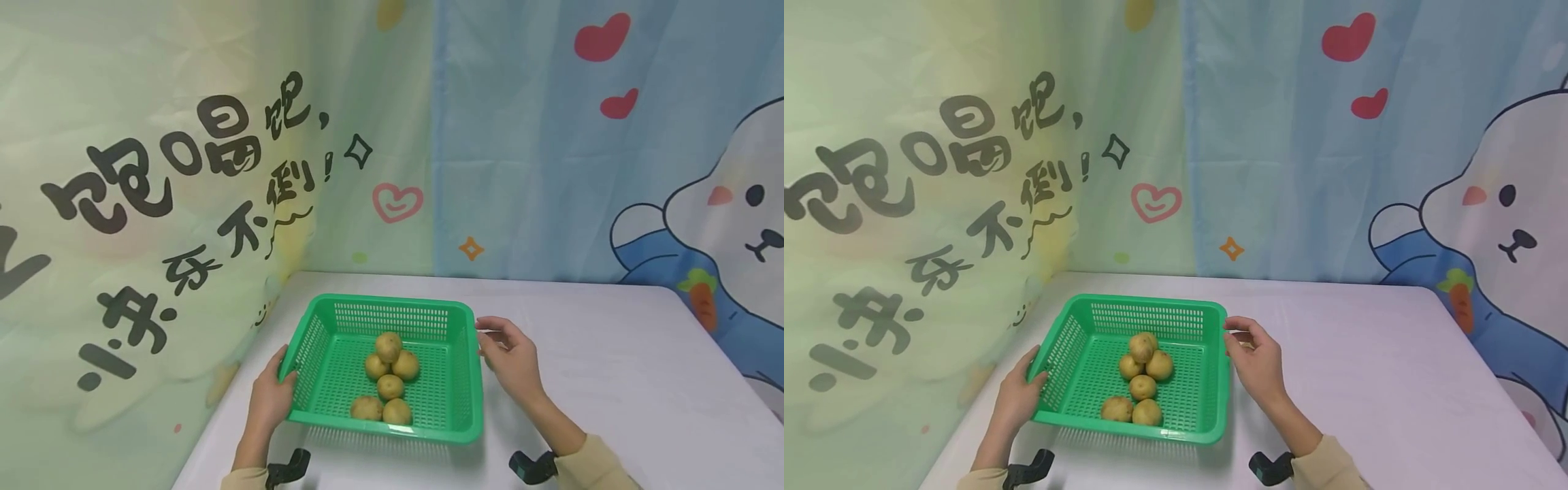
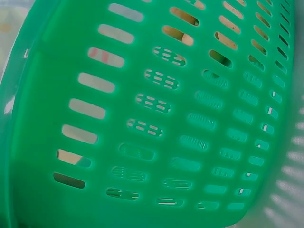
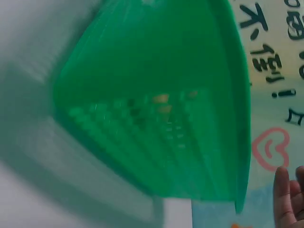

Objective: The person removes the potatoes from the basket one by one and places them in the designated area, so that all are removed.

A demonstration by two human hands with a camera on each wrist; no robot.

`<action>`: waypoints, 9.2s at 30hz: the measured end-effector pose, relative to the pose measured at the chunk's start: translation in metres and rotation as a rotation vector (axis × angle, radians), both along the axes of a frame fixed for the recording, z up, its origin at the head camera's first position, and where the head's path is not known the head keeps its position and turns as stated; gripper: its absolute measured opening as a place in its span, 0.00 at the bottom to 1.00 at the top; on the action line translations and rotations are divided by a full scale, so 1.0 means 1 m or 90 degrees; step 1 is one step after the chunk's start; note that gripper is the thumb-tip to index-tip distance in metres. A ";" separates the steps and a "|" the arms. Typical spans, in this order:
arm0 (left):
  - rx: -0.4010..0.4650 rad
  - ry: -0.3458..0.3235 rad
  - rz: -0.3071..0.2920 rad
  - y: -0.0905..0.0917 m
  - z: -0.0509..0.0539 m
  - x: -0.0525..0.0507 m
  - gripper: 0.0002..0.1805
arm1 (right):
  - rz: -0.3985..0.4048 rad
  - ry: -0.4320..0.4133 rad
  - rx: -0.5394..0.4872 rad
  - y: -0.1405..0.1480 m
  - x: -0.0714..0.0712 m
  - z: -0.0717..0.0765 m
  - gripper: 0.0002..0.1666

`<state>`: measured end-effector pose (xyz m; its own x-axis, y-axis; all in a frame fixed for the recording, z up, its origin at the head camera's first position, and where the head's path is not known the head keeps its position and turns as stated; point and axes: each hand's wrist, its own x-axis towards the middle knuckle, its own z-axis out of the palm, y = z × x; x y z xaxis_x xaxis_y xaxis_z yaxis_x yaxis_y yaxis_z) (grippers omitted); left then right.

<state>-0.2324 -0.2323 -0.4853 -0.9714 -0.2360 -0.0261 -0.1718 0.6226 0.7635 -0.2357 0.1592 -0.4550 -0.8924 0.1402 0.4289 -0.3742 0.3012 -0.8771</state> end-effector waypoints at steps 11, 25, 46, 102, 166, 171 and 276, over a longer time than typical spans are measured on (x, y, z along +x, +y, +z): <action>-0.003 0.002 -0.007 0.003 0.003 -0.004 0.31 | 0.068 -0.028 0.087 -0.025 -0.018 0.007 0.16; 0.012 -0.003 0.003 0.000 0.003 -0.002 0.31 | 0.195 -0.206 0.155 -0.055 -0.050 0.008 0.26; 0.016 -0.004 0.011 0.002 0.000 -0.001 0.31 | 0.146 -0.232 0.196 -0.092 -0.086 -0.021 0.19; -0.002 0.000 0.020 0.002 0.002 -0.001 0.31 | 0.302 -0.063 0.359 -0.103 -0.079 -0.034 0.31; -0.007 -0.013 0.017 0.001 0.002 -0.002 0.32 | 0.068 -0.241 0.213 0.081 -0.007 -0.038 0.35; -0.005 -0.016 0.015 0.000 0.002 -0.003 0.32 | 0.061 -0.293 0.196 0.093 -0.007 -0.048 0.37; -0.024 0.014 0.029 0.000 0.002 0.001 0.31 | 0.230 -0.313 0.109 -0.073 -0.079 -0.010 0.14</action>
